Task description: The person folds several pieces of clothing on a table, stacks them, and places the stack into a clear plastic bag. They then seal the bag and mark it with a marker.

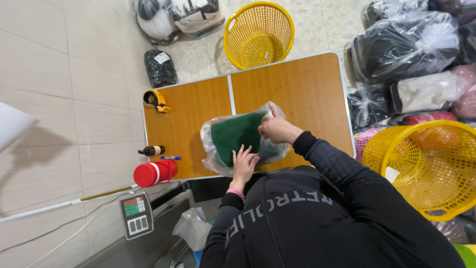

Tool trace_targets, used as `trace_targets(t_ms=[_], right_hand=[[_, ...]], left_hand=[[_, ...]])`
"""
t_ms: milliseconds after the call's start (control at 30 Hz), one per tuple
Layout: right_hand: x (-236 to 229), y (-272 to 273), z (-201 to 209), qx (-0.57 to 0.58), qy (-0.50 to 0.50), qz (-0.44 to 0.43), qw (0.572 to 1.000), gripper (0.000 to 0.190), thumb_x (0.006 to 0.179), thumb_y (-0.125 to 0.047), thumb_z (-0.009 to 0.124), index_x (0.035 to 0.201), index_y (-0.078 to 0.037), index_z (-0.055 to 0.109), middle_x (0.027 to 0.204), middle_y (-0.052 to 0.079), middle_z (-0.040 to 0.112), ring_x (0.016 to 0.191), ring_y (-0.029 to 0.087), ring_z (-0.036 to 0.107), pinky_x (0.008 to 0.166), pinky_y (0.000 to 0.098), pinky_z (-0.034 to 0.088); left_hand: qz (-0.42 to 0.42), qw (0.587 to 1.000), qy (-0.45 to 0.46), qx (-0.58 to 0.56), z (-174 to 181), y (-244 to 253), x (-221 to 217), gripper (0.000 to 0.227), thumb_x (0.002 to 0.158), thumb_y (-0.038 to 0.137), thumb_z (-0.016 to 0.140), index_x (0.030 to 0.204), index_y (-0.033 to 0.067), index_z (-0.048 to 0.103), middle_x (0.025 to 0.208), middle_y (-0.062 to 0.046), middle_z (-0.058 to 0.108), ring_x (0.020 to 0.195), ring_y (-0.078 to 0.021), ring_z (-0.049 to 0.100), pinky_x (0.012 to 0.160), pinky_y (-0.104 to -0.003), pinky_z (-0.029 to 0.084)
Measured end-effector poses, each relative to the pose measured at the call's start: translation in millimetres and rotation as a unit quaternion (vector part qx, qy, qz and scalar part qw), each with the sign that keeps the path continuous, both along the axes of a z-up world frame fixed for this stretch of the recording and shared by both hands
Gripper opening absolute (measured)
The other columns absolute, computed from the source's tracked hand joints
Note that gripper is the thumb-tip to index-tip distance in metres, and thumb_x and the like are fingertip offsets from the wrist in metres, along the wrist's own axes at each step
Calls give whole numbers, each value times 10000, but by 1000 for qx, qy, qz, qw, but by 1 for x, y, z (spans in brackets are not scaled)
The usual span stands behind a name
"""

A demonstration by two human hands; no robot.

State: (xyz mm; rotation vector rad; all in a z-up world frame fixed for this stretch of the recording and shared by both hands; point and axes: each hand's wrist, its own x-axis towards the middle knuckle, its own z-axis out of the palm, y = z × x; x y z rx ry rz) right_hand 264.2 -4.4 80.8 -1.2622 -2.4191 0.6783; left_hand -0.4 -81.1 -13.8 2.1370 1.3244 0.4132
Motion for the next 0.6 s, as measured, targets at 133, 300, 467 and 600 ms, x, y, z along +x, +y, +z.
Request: trace_targets(t_ms=[133,300,467,600], right_hand=[[3,5,6,-27,-83,-39,995,126,795,-113,708,893,-182,745,956,9,740,1265,239,599,1223,739,-2],[-4,-4,8,45,-4,-92,995,493,787,-67,682,1255,-223,693,1149,28,732,1346,265,544,1201,739,-13],[-37,-16,1,24,16,-86,996,534,822,-235,744,1347,-228,645,1284,50,691,1394,288,486,1191,737,-41],[-62,-28,-5,-6,-52,-82,995,541,822,-374,790,1325,-216,665,1347,77,657,1448,327,402,1145,771,-76]], left_hand=[[18,999,30,4,17,-1,-9,189,913,298,734,957,117,764,981,-82,763,1042,-305,674,1214,-561,319],[-51,997,-41,42,34,3,-9,134,925,244,731,956,121,776,886,-83,763,867,-299,714,1008,-455,526],[-135,986,-61,83,42,22,-9,125,945,223,707,969,114,763,913,-75,760,902,-286,721,980,-435,542],[-146,982,-61,102,46,34,-25,119,940,185,684,997,130,772,911,-55,755,923,-261,722,1059,-433,519]])
